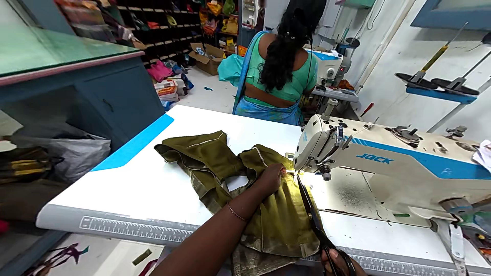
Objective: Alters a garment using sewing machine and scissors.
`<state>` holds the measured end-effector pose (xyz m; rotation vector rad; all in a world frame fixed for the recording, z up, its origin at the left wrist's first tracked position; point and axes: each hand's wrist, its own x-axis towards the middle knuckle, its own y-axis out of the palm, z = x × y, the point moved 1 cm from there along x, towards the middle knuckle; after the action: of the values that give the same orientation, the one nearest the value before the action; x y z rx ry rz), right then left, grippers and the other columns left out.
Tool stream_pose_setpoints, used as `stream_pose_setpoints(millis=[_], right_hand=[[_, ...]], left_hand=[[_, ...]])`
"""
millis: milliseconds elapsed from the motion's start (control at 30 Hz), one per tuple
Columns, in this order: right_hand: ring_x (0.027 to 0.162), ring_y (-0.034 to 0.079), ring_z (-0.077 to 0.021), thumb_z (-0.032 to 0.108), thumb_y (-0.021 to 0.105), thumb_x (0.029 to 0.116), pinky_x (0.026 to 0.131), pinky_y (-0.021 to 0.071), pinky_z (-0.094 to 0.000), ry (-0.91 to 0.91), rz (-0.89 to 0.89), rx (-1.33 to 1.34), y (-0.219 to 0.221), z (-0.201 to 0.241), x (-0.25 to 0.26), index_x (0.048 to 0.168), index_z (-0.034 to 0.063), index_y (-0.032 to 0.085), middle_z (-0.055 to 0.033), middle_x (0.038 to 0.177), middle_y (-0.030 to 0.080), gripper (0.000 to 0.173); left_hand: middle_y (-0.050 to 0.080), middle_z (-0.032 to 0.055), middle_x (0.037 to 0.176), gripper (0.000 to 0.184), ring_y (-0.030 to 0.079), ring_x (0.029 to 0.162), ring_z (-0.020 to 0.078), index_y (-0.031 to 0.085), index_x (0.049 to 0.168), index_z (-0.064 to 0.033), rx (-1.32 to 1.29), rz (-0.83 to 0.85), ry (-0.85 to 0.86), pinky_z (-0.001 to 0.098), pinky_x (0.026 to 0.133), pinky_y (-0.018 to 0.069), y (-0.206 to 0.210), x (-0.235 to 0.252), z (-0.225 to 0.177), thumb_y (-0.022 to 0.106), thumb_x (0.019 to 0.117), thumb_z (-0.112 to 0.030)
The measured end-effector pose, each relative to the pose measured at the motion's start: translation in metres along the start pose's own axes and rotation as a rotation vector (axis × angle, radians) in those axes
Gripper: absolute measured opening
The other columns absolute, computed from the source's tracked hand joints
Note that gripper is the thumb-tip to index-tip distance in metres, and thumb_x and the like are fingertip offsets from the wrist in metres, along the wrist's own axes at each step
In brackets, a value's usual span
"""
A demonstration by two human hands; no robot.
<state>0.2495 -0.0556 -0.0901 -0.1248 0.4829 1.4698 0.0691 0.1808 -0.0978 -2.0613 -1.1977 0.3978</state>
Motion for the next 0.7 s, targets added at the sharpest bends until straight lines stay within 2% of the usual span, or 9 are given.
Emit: stream_pose_setpoints(millis=[100, 167, 233, 300, 367, 400, 500, 600, 700], right_hand=[[0.046, 0.046, 0.0028, 0.017, 0.028, 0.1096, 0.043, 0.0421, -0.0107, 0.037, 0.025, 0.056, -0.001, 0.002, 0.005, 0.100, 0.0071, 0.054, 0.0062, 0.071, 0.055, 0.030], [0.045, 0.046, 0.0027, 0.019, 0.028, 0.1102, 0.043, 0.0417, -0.0107, 0.060, 0.030, 0.068, -0.001, 0.001, 0.008, 0.100, 0.0075, 0.053, 0.0061, 0.071, 0.055, 0.030], [0.046, 0.046, 0.0025, 0.020, 0.027, 0.1102, 0.042, 0.0414, -0.0109, 0.069, 0.040, 0.087, -0.001, 0.000, 0.010, 0.100, 0.0076, 0.053, 0.0057, 0.072, 0.055, 0.030], [0.046, 0.046, 0.0024, 0.021, 0.028, 0.1101, 0.042, 0.0419, -0.0111, 0.065, 0.050, 0.117, 0.000, -0.001, 0.012, 0.100, 0.0077, 0.054, 0.0058, 0.071, 0.055, 0.031], [0.045, 0.047, 0.0024, 0.022, 0.028, 0.1104, 0.042, 0.0423, -0.0110, 0.071, 0.045, 0.144, 0.004, 0.000, 0.014, 0.099, 0.0079, 0.054, 0.0056, 0.070, 0.055, 0.031], [0.044, 0.047, 0.0023, 0.021, 0.028, 0.1104, 0.042, 0.0425, -0.0110, 0.078, 0.039, 0.148, 0.005, 0.001, 0.015, 0.099, 0.0078, 0.054, 0.0055, 0.070, 0.054, 0.031], [0.044, 0.046, 0.0021, 0.022, 0.029, 0.1113, 0.042, 0.0417, -0.0110, 0.096, 0.017, 0.143, 0.009, 0.003, 0.018, 0.100, 0.0071, 0.055, 0.0047, 0.069, 0.054, 0.032], [0.044, 0.045, 0.0026, 0.022, 0.028, 0.1115, 0.042, 0.0410, -0.0106, 0.093, 0.008, 0.133, 0.012, 0.004, 0.019, 0.099, 0.0073, 0.054, 0.0052, 0.069, 0.054, 0.033], [0.044, 0.045, 0.0030, 0.022, 0.027, 0.1116, 0.042, 0.0410, -0.0103, 0.084, 0.009, 0.132, 0.014, 0.006, 0.020, 0.098, 0.0074, 0.055, 0.0061, 0.068, 0.054, 0.034]], left_hand=[[0.062, 0.0260, 0.117, 0.027, 0.062, 0.111, 0.0353, 0.059, 0.119, 0.0099, -0.117, -0.055, -0.060, 0.0460, 0.102, 0.0477, -0.002, 0.000, 0.000, 0.039, 0.1101, -0.005], [0.063, 0.0232, 0.111, 0.027, 0.064, 0.100, 0.0318, 0.057, 0.120, 0.0078, -0.192, -0.138, -0.098, 0.0450, 0.093, 0.0509, 0.000, 0.001, 0.005, 0.036, 0.1108, -0.007], [0.065, 0.0206, 0.111, 0.026, 0.065, 0.096, 0.0285, 0.055, 0.121, 0.0059, -0.221, -0.175, -0.134, 0.0432, 0.090, 0.0520, 0.000, 0.002, 0.007, 0.036, 0.1112, -0.008], [0.067, 0.0202, 0.115, 0.025, 0.066, 0.098, 0.0274, 0.054, 0.123, 0.0049, -0.221, -0.172, -0.152, 0.0427, 0.091, 0.0520, -0.003, -0.001, 0.000, 0.036, 0.1118, -0.010], [0.066, 0.0215, 0.114, 0.026, 0.066, 0.099, 0.0294, 0.053, 0.124, 0.0055, -0.186, -0.161, -0.136, 0.0446, 0.092, 0.0521, -0.003, -0.003, -0.005, 0.039, 0.1119, -0.012], [0.066, 0.0227, 0.112, 0.028, 0.066, 0.101, 0.0317, 0.054, 0.125, 0.0060, -0.149, -0.153, -0.116, 0.0464, 0.093, 0.0523, -0.001, -0.002, -0.003, 0.043, 0.1112, -0.015], [0.063, 0.0231, 0.128, 0.041, 0.063, 0.118, 0.0344, 0.061, 0.131, 0.0058, 0.047, -0.096, -0.092, 0.0469, 0.105, 0.0492, 0.006, 0.002, -0.002, 0.062, 0.1043, -0.026], [0.063, 0.0204, 0.126, 0.024, 0.063, 0.119, 0.0328, 0.070, 0.118, 0.0029, 0.209, -0.052, -0.090, 0.0446, 0.105, 0.0497, 0.012, 0.003, -0.008, 0.059, 0.1026, -0.012], [0.065, 0.0220, 0.123, 0.021, 0.065, 0.116, 0.0357, 0.069, 0.115, 0.0042, 0.211, -0.071, -0.116, 0.0491, 0.101, 0.0518, 0.008, -0.006, -0.022, 0.056, 0.1034, -0.006]])
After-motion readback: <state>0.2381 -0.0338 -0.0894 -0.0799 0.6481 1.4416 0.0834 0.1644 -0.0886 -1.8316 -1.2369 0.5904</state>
